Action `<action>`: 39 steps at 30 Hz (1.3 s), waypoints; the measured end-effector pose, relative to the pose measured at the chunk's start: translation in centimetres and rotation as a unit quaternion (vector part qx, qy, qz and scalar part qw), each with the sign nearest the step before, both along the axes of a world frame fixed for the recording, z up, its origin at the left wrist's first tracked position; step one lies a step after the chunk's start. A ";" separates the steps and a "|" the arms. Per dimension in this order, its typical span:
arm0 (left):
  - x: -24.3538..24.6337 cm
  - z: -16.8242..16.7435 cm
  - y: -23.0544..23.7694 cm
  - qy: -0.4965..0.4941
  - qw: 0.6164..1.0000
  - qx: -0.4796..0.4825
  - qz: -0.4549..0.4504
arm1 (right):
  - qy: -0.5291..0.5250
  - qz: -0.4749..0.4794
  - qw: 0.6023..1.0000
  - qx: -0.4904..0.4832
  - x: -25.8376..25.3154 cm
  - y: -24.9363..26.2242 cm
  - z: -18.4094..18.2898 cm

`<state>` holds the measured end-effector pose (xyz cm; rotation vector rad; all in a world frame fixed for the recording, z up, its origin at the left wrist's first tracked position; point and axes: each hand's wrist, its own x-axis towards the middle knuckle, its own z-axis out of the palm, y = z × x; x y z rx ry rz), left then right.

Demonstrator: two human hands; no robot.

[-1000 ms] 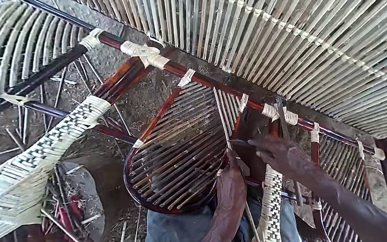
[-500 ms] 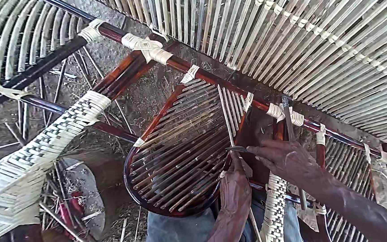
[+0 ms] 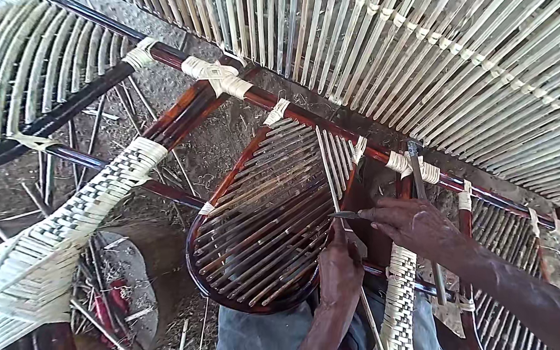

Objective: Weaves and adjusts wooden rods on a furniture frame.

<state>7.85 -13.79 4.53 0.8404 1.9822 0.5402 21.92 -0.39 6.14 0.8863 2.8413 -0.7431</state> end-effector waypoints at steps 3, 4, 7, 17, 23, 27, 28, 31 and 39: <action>-1.0 0.7 1.0 -0.297 0.917 0.042 0.263 | -0.019 -0.002 0.999 -0.050 0.0 1.4 1.0; -1.3 1.2 1.6 -0.356 0.876 0.040 0.325 | -0.025 0.002 0.998 -0.054 -0.1 1.8 1.5; -1.8 1.3 3.4 -0.440 0.813 0.021 0.380 | -0.050 0.016 0.997 -0.053 -0.5 2.7 2.6; 0.4 -0.7 5.1 -0.341 0.853 0.065 0.389 | -0.046 0.024 0.996 -0.077 -0.6 3.7 1.5; 1.1 -1.6 4.9 -0.280 0.888 0.064 0.360 | -0.078 0.020 0.991 -0.104 -1.2 4.2 2.1; 1.7 -2.1 4.9 -0.188 0.924 0.067 0.326 | -0.072 -0.007 0.993 -0.090 -0.6 3.7 1.4; 1.8 -2.2 4.8 -0.173 0.929 0.065 0.319 | -0.079 -0.015 0.994 -0.074 -0.5 3.2 1.5; 1.8 -2.5 4.6 -0.151 0.939 0.073 0.299 | -0.074 -0.044 0.996 -0.016 -0.4 1.5 1.8; 1.8 -2.6 4.3 -0.148 0.943 0.096 0.281 | -0.062 -0.130 0.982 0.119 -0.8 -3.5 2.1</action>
